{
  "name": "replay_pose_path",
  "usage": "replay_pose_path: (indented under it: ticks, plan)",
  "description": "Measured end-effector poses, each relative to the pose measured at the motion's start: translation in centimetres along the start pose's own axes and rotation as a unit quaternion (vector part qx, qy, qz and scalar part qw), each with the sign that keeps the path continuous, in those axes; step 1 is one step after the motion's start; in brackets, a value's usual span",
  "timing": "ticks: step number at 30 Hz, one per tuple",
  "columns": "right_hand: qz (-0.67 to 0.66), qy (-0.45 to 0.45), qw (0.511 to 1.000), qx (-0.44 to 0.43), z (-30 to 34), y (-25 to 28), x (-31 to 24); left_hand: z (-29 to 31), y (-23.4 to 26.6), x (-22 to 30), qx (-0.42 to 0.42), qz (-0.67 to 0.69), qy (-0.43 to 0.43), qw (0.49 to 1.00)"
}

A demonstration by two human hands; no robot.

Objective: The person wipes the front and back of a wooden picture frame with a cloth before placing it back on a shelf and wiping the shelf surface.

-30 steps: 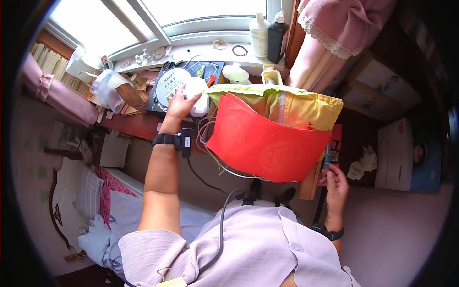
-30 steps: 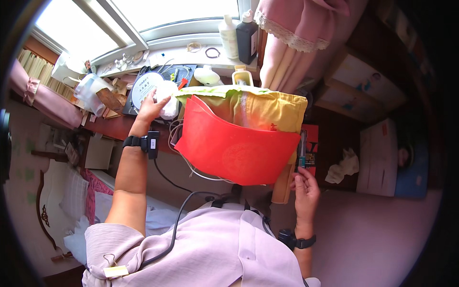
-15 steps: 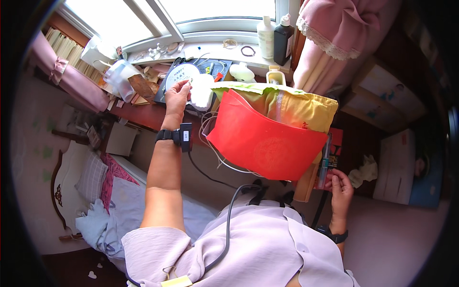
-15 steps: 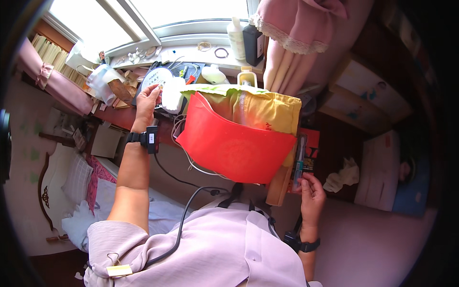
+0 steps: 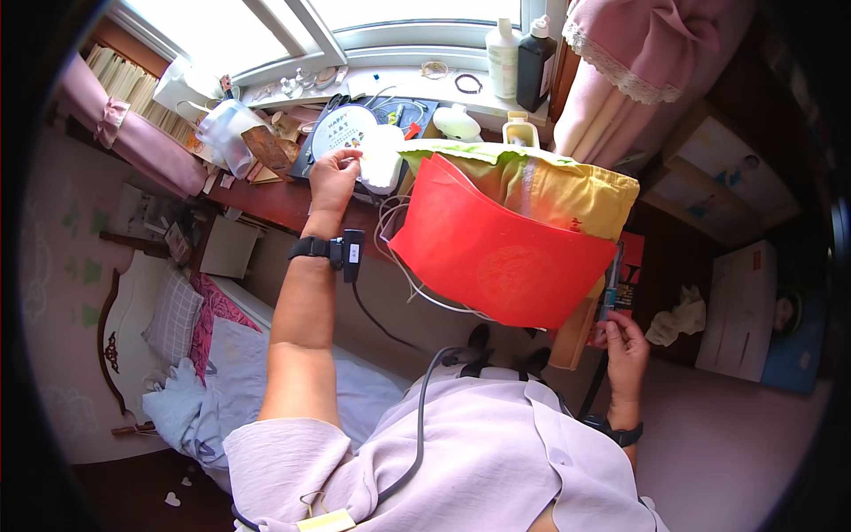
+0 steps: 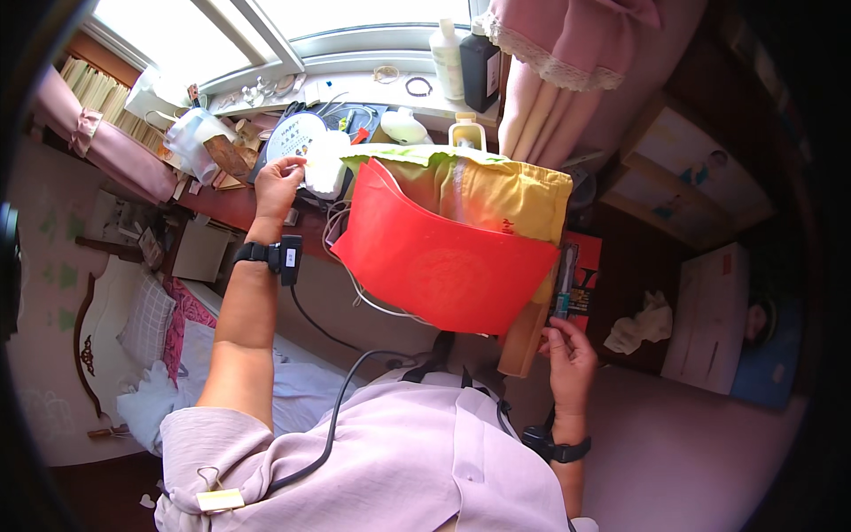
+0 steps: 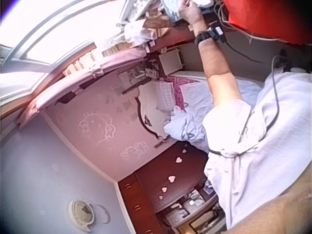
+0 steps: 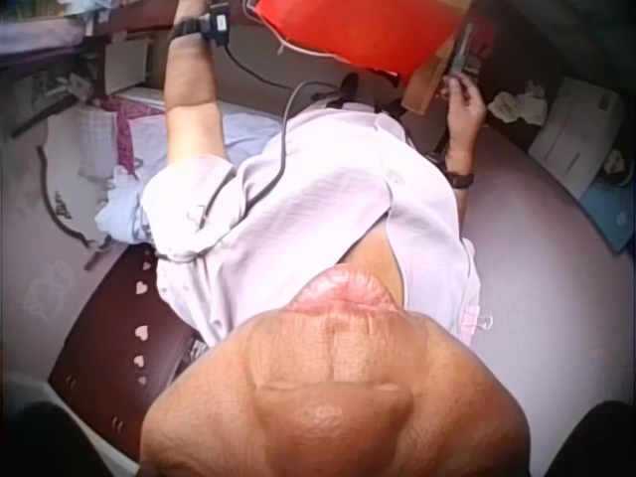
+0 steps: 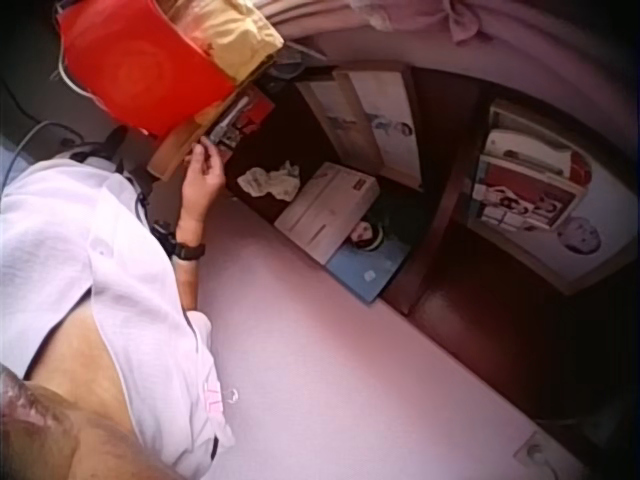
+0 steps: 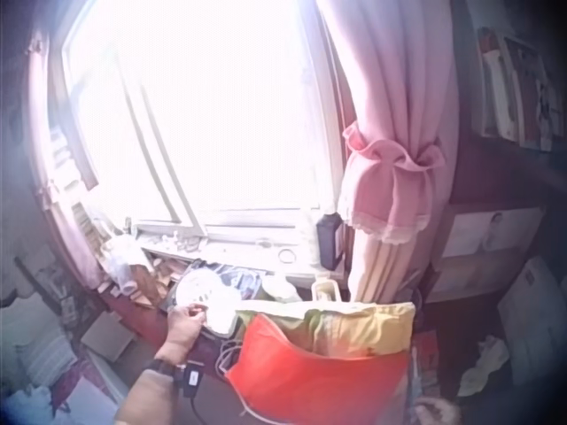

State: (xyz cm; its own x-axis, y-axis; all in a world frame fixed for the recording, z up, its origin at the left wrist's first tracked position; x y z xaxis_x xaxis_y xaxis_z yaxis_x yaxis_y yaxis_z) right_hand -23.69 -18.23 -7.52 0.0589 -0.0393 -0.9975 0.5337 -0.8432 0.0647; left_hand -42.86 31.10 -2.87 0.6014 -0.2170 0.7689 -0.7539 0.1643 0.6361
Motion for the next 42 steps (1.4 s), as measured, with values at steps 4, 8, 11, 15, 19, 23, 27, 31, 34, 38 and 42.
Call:
replay_pose_path:
  ticks: [4,8,11,15,19,23,27,31,34,38,42]
  plan:
    - [0.003,-0.009,1.0,-0.004,0.2,-0.4,0.1,-1.5,0.4,-1.0,0.034,0.037,-0.001,0.999]
    - [0.015,-0.003,1.0,-0.004,0.4,-0.4,0.1,-4.8,0.5,-4.9,0.062,0.078,0.043,0.994]
    - [0.028,-0.008,1.0,0.0,0.5,-0.3,0.0,-5.2,-0.3,-4.9,0.029,0.122,0.09,0.988]
    - [0.037,-0.004,0.999,0.006,0.6,-0.5,0.3,-5.9,-1.3,-4.1,-0.009,0.176,0.061,0.982]
    - [0.041,-0.004,0.999,0.003,0.5,-0.9,0.1,-5.8,-1.6,-1.4,-0.029,0.086,0.0,0.996]
    - [0.041,-0.001,0.999,0.0,0.5,-1.1,0.2,-6.1,-1.4,-0.9,-0.013,-0.039,-0.009,0.999]
    - [0.037,-0.002,0.999,0.007,0.6,-1.0,0.6,-5.9,-1.5,0.2,-0.029,-0.092,-0.02,0.995]
    - [0.051,0.0,0.999,0.001,0.5,-1.2,0.6,-6.3,-2.0,0.8,-0.025,-0.141,-0.044,0.989]
    - [0.054,0.0,0.999,0.0,0.5,-1.3,0.6,-6.4,-2.6,1.8,-0.032,-0.202,-0.056,0.977]
    - [0.047,-0.004,0.999,0.002,0.6,-1.5,0.6,-6.8,-3.3,1.9,-0.058,-0.235,-0.064,0.968]
    - [0.05,-0.003,0.999,0.005,0.7,-1.5,0.7,-7.2,-3.5,1.0,-0.07,-0.24,-0.065,0.966]
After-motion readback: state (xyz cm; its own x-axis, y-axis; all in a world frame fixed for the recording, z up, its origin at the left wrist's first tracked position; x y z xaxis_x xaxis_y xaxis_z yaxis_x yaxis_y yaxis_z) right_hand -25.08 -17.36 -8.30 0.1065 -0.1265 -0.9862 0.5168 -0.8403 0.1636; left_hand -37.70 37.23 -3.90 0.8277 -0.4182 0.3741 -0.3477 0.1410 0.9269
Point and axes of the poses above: each hand's wrist, its own z-axis away from the middle knuckle, its own y-axis out of the back of the hand, x = y × z, the point moved 4 cm from there along -z, towards the middle knuckle, and after that the axes turned 13 degrees about y, right-handed, at the moved point
